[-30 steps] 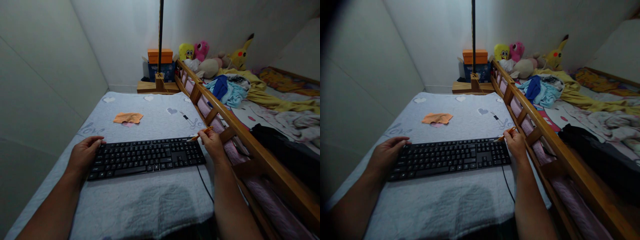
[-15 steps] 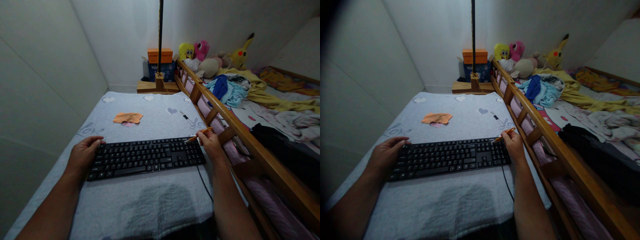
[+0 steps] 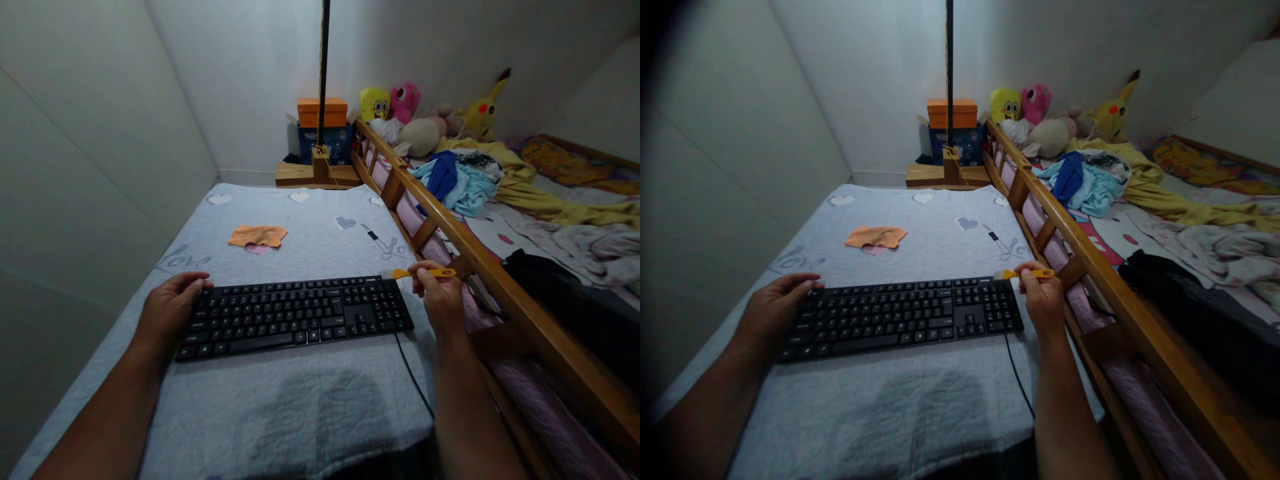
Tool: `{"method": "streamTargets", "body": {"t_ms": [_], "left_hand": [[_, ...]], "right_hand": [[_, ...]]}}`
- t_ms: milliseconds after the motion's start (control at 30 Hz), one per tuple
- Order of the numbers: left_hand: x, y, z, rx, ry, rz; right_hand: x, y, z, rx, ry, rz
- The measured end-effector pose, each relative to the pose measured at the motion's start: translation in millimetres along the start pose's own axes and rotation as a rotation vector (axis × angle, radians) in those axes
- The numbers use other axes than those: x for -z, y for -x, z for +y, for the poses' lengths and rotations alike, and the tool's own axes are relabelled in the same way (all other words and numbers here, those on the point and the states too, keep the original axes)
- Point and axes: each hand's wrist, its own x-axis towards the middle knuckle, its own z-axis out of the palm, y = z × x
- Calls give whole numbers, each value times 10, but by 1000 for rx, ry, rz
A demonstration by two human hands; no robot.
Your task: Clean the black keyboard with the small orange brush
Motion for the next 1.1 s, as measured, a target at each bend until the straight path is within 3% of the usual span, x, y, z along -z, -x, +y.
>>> {"method": "streamTargets", "body": {"t_ms": [200,733,1100], "left_hand": [[-2,24,30,-9,-5,0],[-1,27,41,-6,-16,-8],[0,42,59,2,1,-15]], "right_hand": [[-90,220,-111,-41,24,-174],[-161,274,-236,142,278,-284],[-207,283,-292,180,316,-262]]}}
